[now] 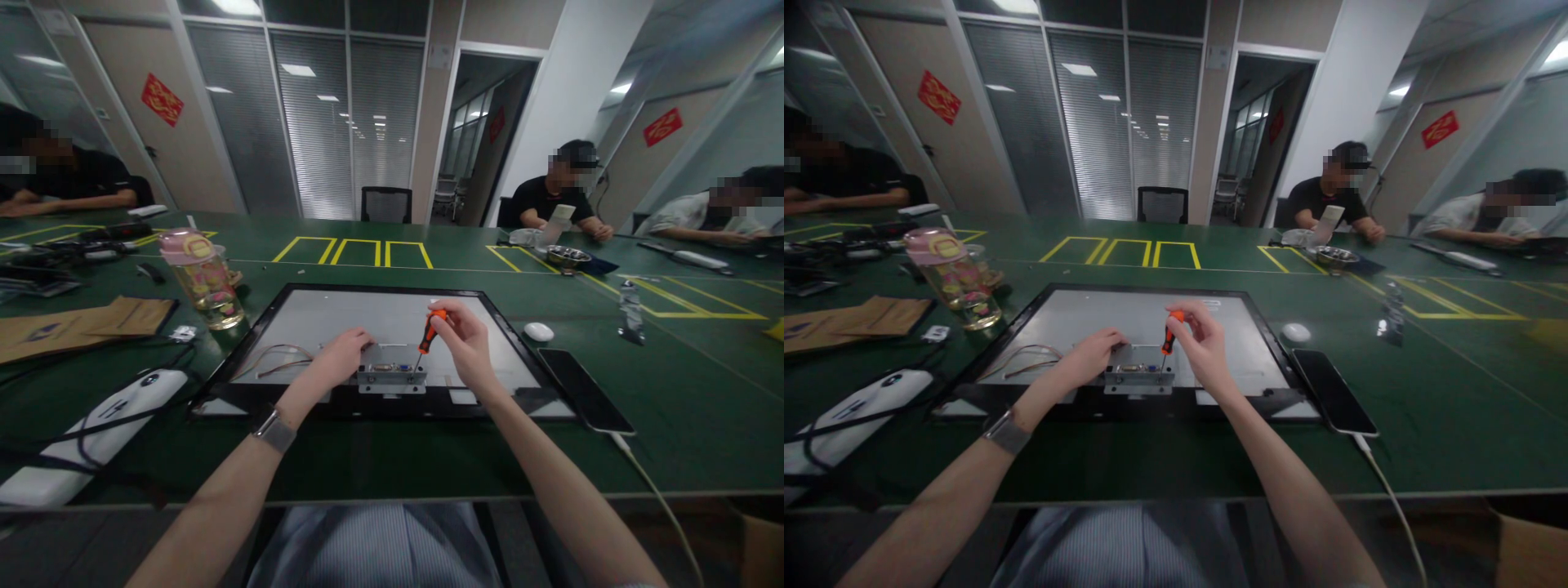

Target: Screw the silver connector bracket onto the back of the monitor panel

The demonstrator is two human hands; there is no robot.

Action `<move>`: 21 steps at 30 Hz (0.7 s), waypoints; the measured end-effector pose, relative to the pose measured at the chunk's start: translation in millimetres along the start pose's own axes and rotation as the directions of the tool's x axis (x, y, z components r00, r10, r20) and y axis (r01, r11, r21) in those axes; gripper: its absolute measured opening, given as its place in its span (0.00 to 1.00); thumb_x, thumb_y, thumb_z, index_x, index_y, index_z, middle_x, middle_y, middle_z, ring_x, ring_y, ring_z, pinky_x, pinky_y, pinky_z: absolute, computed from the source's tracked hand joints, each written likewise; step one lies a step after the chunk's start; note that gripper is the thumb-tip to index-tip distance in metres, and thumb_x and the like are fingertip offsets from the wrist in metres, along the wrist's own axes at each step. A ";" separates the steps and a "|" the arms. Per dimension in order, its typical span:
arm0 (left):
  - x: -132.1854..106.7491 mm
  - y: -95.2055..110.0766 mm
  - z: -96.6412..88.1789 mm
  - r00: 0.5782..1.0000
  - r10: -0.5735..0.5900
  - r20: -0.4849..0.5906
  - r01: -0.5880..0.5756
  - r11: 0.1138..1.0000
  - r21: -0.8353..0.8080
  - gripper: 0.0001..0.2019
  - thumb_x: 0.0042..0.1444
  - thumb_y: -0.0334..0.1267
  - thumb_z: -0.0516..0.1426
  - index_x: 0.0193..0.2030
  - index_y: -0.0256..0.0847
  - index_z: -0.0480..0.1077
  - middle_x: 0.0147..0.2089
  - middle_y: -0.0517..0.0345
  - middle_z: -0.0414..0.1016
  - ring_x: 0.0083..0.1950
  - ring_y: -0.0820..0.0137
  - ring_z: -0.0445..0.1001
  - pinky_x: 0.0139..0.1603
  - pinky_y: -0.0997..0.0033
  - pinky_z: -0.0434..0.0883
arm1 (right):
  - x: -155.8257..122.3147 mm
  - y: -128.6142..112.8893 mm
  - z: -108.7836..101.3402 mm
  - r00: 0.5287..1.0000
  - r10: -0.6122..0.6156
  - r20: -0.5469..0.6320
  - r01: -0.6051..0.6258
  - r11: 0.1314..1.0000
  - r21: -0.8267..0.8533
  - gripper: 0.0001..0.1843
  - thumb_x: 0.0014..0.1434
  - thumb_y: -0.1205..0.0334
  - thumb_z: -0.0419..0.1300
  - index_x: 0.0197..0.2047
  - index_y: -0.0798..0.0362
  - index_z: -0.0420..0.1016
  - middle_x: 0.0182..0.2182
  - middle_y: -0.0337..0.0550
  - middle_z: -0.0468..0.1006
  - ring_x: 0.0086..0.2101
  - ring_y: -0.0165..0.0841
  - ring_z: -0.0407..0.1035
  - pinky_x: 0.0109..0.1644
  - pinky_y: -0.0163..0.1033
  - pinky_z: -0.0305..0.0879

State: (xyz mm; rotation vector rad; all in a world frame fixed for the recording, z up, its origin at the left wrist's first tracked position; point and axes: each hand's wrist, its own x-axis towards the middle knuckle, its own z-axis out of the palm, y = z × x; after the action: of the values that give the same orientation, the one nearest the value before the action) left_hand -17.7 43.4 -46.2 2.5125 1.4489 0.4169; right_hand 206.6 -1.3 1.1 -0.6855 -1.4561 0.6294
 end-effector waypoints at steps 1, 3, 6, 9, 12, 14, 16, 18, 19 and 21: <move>-0.2 0.3 -0.1 1.000 0.004 -0.004 -0.004 1.000 -0.002 0.20 0.57 0.23 0.44 0.49 0.38 0.71 0.51 0.51 0.71 0.53 0.68 0.69 0.58 0.70 0.64 | 0.0 -0.1 -0.3 1.000 -0.002 -0.004 0.002 1.000 -0.011 0.06 0.58 0.61 0.61 0.39 0.46 0.76 0.36 0.40 0.72 0.38 0.32 0.68 0.43 0.40 0.66; -0.5 0.7 -0.4 1.000 0.013 -0.006 -0.013 1.000 -0.005 0.20 0.56 0.23 0.44 0.49 0.37 0.71 0.51 0.50 0.71 0.53 0.67 0.69 0.58 0.69 0.64 | -0.2 0.1 -1.0 1.000 0.008 -0.001 -0.008 1.000 -0.027 0.06 0.60 0.59 0.59 0.40 0.46 0.76 0.36 0.40 0.73 0.37 0.33 0.68 0.41 0.40 0.66; -0.5 0.8 -0.6 1.000 0.015 -0.004 -0.015 1.000 -0.006 0.20 0.56 0.22 0.44 0.49 0.36 0.71 0.52 0.49 0.71 0.53 0.67 0.69 0.58 0.69 0.64 | -0.4 2.0 -2.1 0.999 0.027 0.022 -0.026 0.999 -0.025 0.10 0.62 0.57 0.56 0.44 0.46 0.75 0.36 0.41 0.75 0.37 0.33 0.70 0.44 0.42 0.67; -0.3 0.8 -0.8 1.000 0.012 -0.002 -0.012 1.000 -0.004 0.20 0.56 0.21 0.44 0.49 0.36 0.70 0.52 0.49 0.71 0.53 0.68 0.69 0.58 0.70 0.64 | -0.3 5.0 -2.2 0.999 0.026 0.033 -0.026 0.999 0.019 0.12 0.64 0.58 0.53 0.47 0.46 0.75 0.36 0.42 0.77 0.40 0.35 0.72 0.50 0.45 0.66; -0.2 1.3 -0.9 1.000 0.014 0.005 -0.014 1.000 0.007 0.20 0.55 0.21 0.44 0.49 0.36 0.71 0.52 0.50 0.71 0.53 0.67 0.69 0.58 0.70 0.64 | 0.2 6.6 -1.7 0.999 0.020 0.045 -0.023 0.997 0.070 0.13 0.65 0.60 0.51 0.47 0.46 0.75 0.36 0.42 0.78 0.41 0.35 0.72 0.52 0.47 0.65; -0.2 1.6 -0.8 1.000 0.017 0.002 -0.017 1.000 0.014 0.20 0.55 0.21 0.44 0.48 0.36 0.71 0.51 0.50 0.71 0.53 0.67 0.69 0.58 0.70 0.64 | 0.3 5.9 -1.3 0.998 0.022 0.051 -0.026 0.997 0.072 0.13 0.65 0.60 0.52 0.47 0.46 0.75 0.37 0.41 0.78 0.41 0.35 0.72 0.51 0.47 0.65; -0.1 1.9 -0.6 1.000 0.019 -0.004 -0.019 1.000 0.014 0.20 0.55 0.21 0.44 0.48 0.36 0.71 0.51 0.50 0.71 0.53 0.67 0.69 0.57 0.70 0.64 | 0.5 4.1 -1.0 0.998 0.030 0.048 -0.032 0.998 0.048 0.11 0.62 0.61 0.55 0.46 0.46 0.75 0.37 0.41 0.77 0.40 0.34 0.72 0.49 0.45 0.66; -0.1 2.1 -0.7 1.000 0.017 -0.005 -0.017 1.000 0.008 0.20 0.55 0.21 0.44 0.48 0.36 0.71 0.51 0.50 0.71 0.53 0.68 0.69 0.58 0.70 0.64 | 0.6 2.2 -0.7 0.999 0.024 0.031 -0.025 1.000 0.017 0.09 0.59 0.61 0.60 0.44 0.46 0.76 0.37 0.40 0.75 0.39 0.34 0.70 0.46 0.43 0.67; -0.1 2.2 -1.0 1.000 0.016 0.000 -0.016 1.000 0.003 0.20 0.55 0.21 0.44 0.48 0.36 0.71 0.51 0.50 0.71 0.53 0.68 0.69 0.58 0.70 0.64 | 0.7 1.4 -0.6 1.000 0.015 0.019 -0.015 1.000 0.003 0.08 0.57 0.62 0.61 0.42 0.46 0.76 0.37 0.40 0.74 0.38 0.33 0.70 0.45 0.42 0.67; -0.2 2.8 -2.0 1.000 0.011 0.012 -0.011 1.000 -0.004 0.20 0.55 0.21 0.45 0.48 0.36 0.71 0.51 0.50 0.71 0.53 0.68 0.69 0.58 0.70 0.64 | 0.5 0.7 -0.5 1.000 -0.005 0.003 0.005 1.000 -0.027 0.07 0.56 0.61 0.62 0.40 0.46 0.76 0.36 0.40 0.73 0.38 0.33 0.69 0.44 0.41 0.67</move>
State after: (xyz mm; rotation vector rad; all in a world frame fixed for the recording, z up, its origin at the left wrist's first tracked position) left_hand -16.2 41.9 -43.4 2.5166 1.4296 0.4060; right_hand 207.2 -0.5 1.0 -0.7021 -1.4711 0.6086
